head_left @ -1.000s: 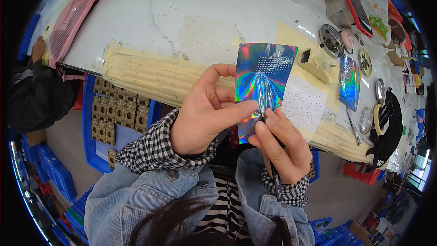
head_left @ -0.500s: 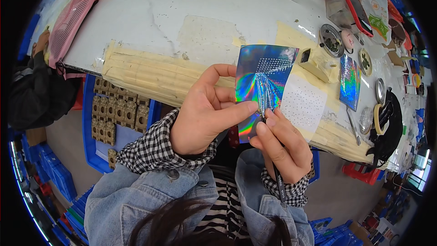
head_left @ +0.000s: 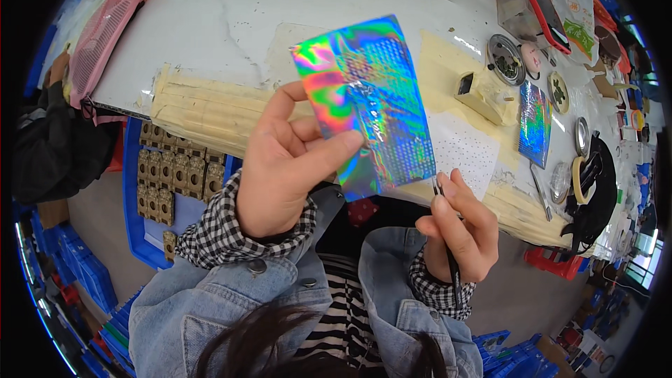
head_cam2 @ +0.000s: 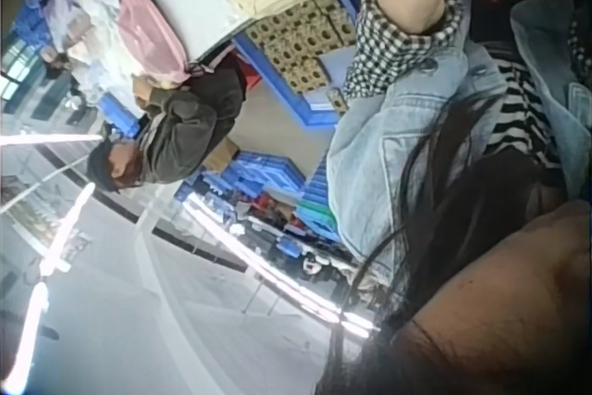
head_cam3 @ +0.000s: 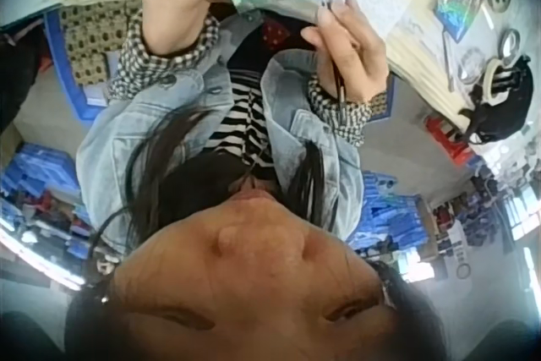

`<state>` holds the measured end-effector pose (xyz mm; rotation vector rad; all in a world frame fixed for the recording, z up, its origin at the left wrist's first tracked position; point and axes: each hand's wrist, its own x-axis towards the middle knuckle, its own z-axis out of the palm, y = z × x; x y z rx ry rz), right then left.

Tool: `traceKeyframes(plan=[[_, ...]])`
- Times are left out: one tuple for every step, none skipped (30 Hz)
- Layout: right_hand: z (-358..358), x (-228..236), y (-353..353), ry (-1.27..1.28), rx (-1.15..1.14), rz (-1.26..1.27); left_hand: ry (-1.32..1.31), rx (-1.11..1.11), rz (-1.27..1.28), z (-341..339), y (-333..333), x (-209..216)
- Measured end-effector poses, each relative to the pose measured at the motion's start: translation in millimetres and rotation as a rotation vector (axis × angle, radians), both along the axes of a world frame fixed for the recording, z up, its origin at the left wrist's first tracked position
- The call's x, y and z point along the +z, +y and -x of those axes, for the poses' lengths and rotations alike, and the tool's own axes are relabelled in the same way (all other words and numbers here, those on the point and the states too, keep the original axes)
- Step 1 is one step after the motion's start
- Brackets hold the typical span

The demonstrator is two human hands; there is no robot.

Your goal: Use tweezers to pick and place small decorative elements onto holographic sheets at a workbench.

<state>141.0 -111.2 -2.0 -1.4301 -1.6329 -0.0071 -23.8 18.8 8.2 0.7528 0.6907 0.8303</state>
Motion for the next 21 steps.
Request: traceKeyframes(plan=[[-2,-1,-1,-0.014,-0.035,0.024,0.006,0.015,-0.008,2,2,1],[-3,-4,0,-0.015,-0.065,0.055,0.011,0.031,-0.016,4,5,3],[-5,-6,1,-0.051,-0.069,0.080,0.018,0.050,-0.025,6,7,4],[-6,-8,2,-0.087,-0.073,0.104,0.017,0.074,-0.050,6,9,0],[-7,-9,2,-0.124,-0.076,0.129,0.011,0.075,-0.052,6,9,-2],[-7,-12,3,-0.131,-0.082,0.132,0.007,0.078,-0.055,6,9,-3],[-7,-14,4,-0.151,-0.088,0.124,0.003,0.081,-0.058,7,9,-4],[-7,-15,5,-0.171,-0.095,0.117,0.001,0.083,-0.056,6,10,-5],[-7,-17,6,-0.190,-0.099,0.108,-0.001,0.089,-0.057,6,10,-4],[-6,-19,7,-0.205,-0.098,0.105,-0.002,0.094,-0.057,6,10,-4],[-6,-20,8,-0.221,-0.098,0.102,0.007,0.092,-0.053,6,10,-4],[-6,-20,9,-0.238,-0.099,0.100,0.015,0.090,-0.049,7,10,-3],[-5,-21,11,-0.247,-0.100,0.097,0.022,0.087,-0.044,7,10,-3],[-4,-21,12,-0.256,-0.100,0.093,0.027,0.087,-0.045,7,11,-3],[-4,-22,13,-0.264,-0.101,0.089,0.032,0.087,-0.046,7,11,-4],[-3,-22,16,-0.281,-0.098,0.092,0.038,0.087,-0.047,7,11,-4],[-2,-21,19,-0.298,-0.095,0.094,0.038,0.091,-0.047,7,11,-4],[-2,-19,22,-0.317,-0.092,0.096,0.037,0.093,-0.049,7,10,-4],[-1,-17,23,-0.333,-0.090,0.117,0.035,0.096,-0.050,7,11,-4],[-1,-15,24,-0.350,-0.087,0.138,0.027,0.094,-0.050,7,11,-4],[-1,-13,25,-0.364,-0.083,0.160,0.021,0.093,-0.051,7,11,-5]])
